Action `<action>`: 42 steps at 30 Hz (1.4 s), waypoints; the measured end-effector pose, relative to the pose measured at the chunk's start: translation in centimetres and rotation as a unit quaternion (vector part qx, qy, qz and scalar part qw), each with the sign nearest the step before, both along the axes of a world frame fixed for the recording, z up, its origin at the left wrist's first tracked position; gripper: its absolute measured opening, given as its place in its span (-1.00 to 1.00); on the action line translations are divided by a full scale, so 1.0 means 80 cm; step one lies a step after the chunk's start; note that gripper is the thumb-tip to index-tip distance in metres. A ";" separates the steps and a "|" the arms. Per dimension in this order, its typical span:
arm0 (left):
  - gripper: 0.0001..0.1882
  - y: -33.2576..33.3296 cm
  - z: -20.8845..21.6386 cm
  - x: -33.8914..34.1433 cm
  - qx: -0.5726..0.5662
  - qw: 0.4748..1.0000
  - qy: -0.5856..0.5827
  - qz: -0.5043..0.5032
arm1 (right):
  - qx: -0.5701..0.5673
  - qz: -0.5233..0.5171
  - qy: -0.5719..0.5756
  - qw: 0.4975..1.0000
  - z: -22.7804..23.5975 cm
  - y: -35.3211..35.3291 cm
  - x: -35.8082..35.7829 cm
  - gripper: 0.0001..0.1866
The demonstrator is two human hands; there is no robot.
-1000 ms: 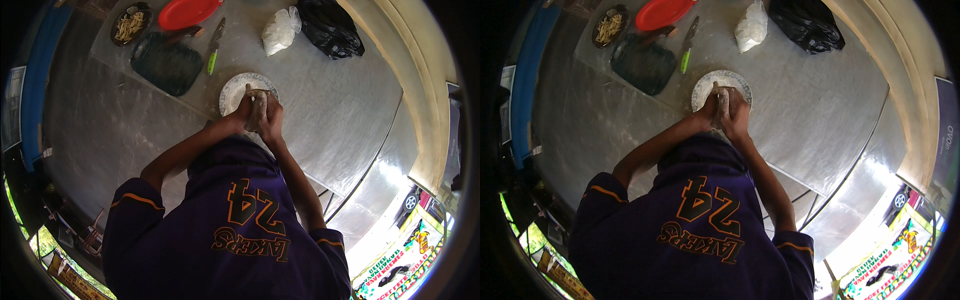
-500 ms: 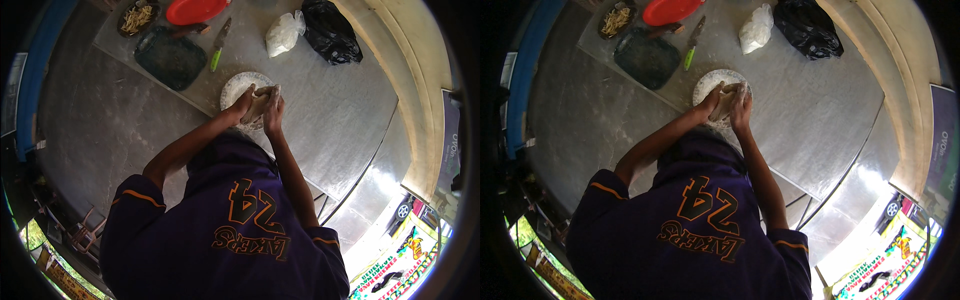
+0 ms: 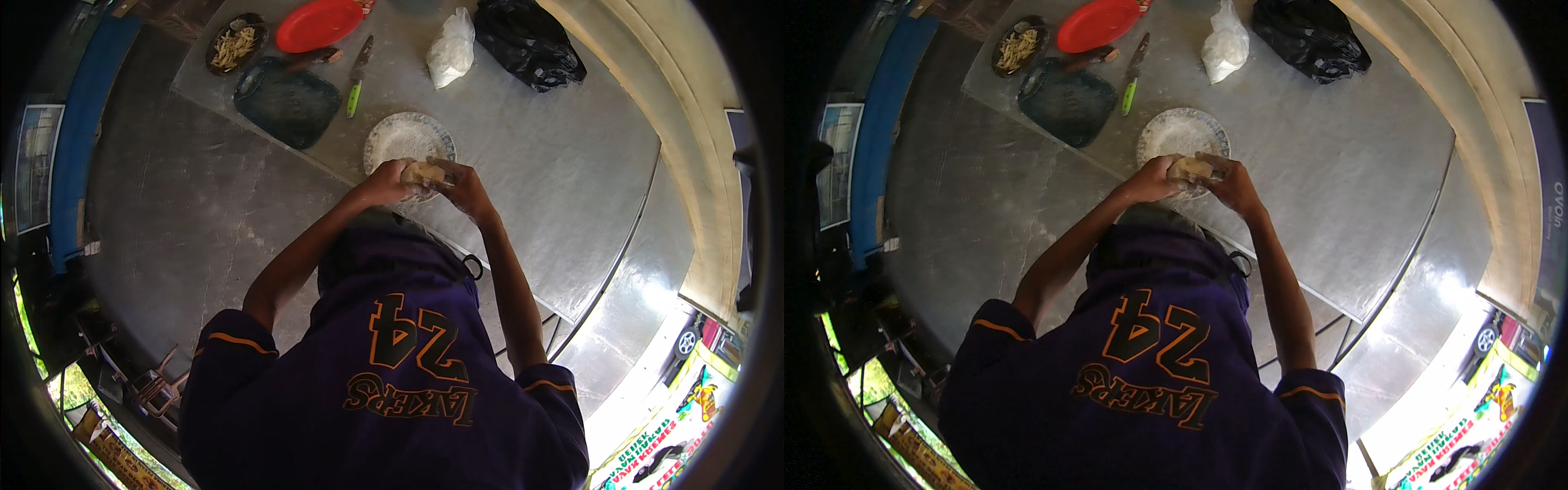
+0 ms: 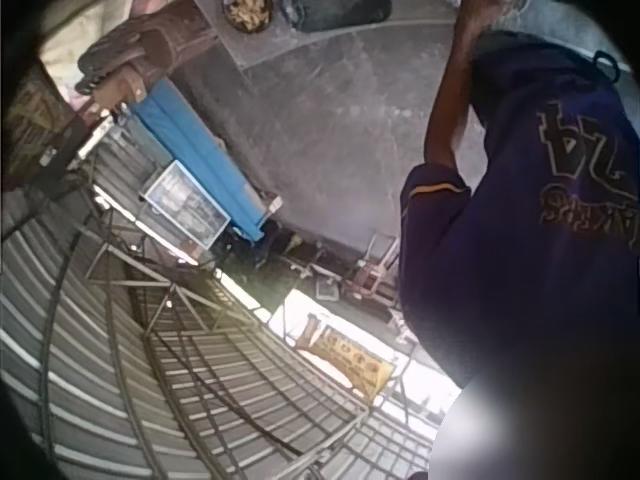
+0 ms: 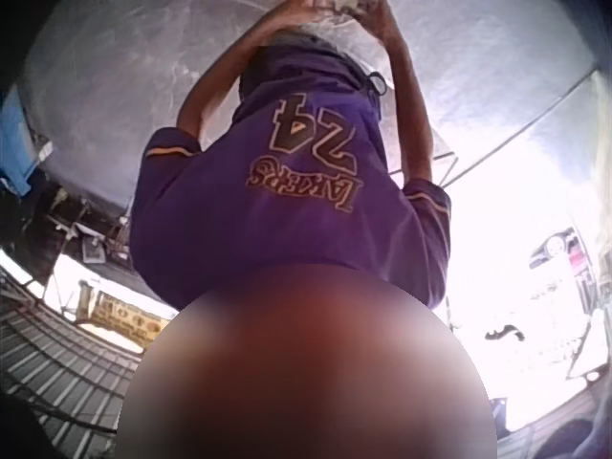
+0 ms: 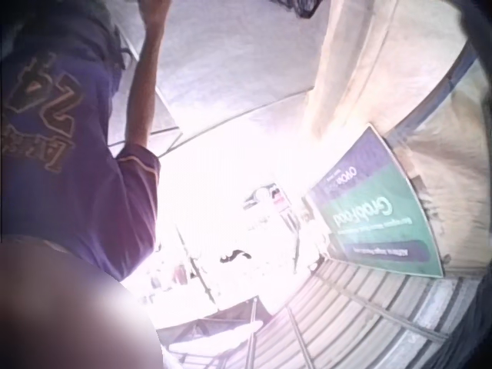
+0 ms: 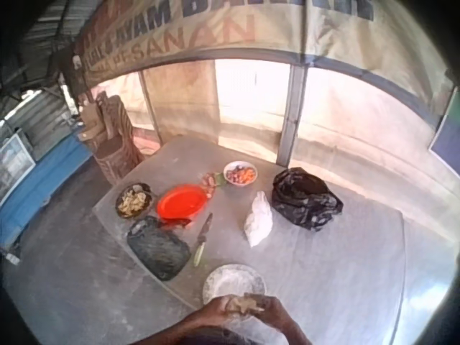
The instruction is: The person flattens a piece of dough, places shredded filling onto it, folds the dough over the filling, and uses a knife to trim the edges. The person then seals the edges by hand to form a filled pastry.
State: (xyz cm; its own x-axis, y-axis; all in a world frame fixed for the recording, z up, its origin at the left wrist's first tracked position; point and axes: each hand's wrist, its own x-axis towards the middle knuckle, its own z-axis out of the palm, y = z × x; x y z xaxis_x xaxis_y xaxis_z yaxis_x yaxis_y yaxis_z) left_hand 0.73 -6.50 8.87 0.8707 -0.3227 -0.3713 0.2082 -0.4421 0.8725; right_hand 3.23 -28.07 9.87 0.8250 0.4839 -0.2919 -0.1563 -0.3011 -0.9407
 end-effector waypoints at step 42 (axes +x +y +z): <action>-0.27 -0.052 -0.002 0.019 -0.512 0.719 0.067 0.466 | 0.152 -0.051 0.035 0.986 0.030 0.051 0.000 -0.62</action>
State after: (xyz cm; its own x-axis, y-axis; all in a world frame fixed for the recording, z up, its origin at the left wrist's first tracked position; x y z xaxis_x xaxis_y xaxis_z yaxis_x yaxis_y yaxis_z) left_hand 2.26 -10.67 8.69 0.8647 0.2139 -0.4545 0.1098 0.8024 0.5866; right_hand 3.22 -23.96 12.27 0.8566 0.4741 -0.2038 -0.2390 0.0145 -0.9709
